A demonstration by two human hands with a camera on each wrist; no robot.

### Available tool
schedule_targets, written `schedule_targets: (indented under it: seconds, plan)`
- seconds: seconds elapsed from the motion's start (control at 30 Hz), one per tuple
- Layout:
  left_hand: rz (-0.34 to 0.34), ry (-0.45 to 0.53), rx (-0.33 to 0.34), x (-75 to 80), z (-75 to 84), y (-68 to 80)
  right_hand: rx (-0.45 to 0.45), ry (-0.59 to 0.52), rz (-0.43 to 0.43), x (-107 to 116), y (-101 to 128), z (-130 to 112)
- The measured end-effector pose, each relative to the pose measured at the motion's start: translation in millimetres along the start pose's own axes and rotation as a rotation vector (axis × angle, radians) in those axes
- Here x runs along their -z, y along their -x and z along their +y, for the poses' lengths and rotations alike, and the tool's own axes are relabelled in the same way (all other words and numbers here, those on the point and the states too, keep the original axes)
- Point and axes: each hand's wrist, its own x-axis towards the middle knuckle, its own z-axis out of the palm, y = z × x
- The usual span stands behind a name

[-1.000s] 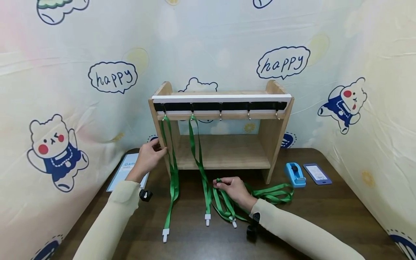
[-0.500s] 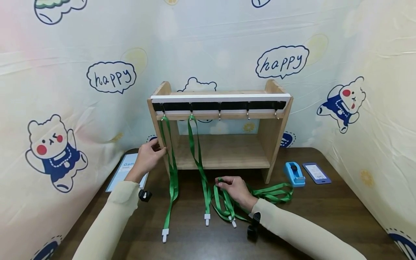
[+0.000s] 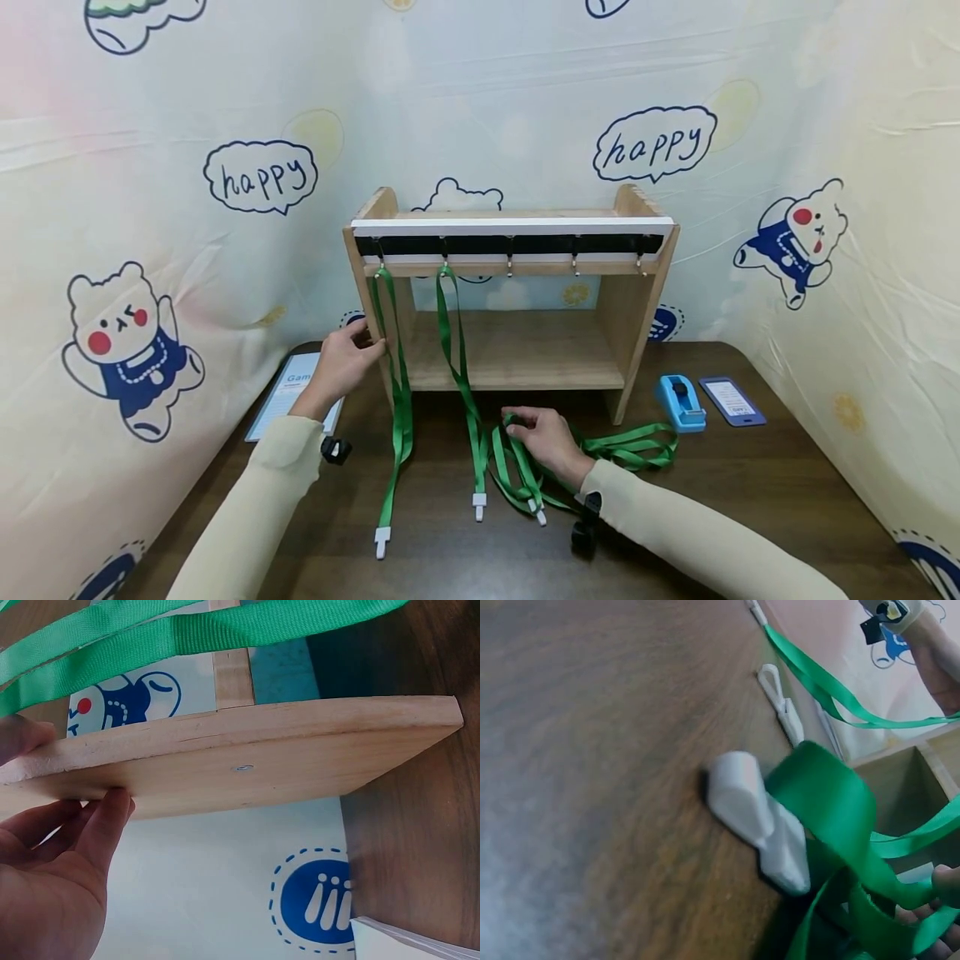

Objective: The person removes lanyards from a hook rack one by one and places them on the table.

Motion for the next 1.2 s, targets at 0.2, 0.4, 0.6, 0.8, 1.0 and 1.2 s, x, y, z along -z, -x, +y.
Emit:
schedule_targets:
  seconds: [0.2,0.4,0.6,0.8,1.0,1.2]
  plan:
    - [0.006,-0.016,-0.005,-0.6,2.8,-0.4,0.012,0.004,-0.040,3,3,-1]
    - [-0.004,-0.009,0.013,-1.2,1.5,-0.3,0.038,-0.004,0.010,9,5,-7]
    - [-0.007,0.008,0.014,-1.3,-1.2,0.3,0.053,-0.100,0.043,21,7,-31]
    - [-0.001,0.015,0.008,-1.0,-0.8,-0.3,0.098,-0.216,0.023,43,13,-65]
    - [-0.003,0.004,0.012,-0.6,-2.4,-0.9,0.182,-0.308,-0.008,67,19,-88]
    - [-0.006,0.004,0.018,-0.8,-3.1,-1.5,0.253,-0.372,0.017,85,21,-103]
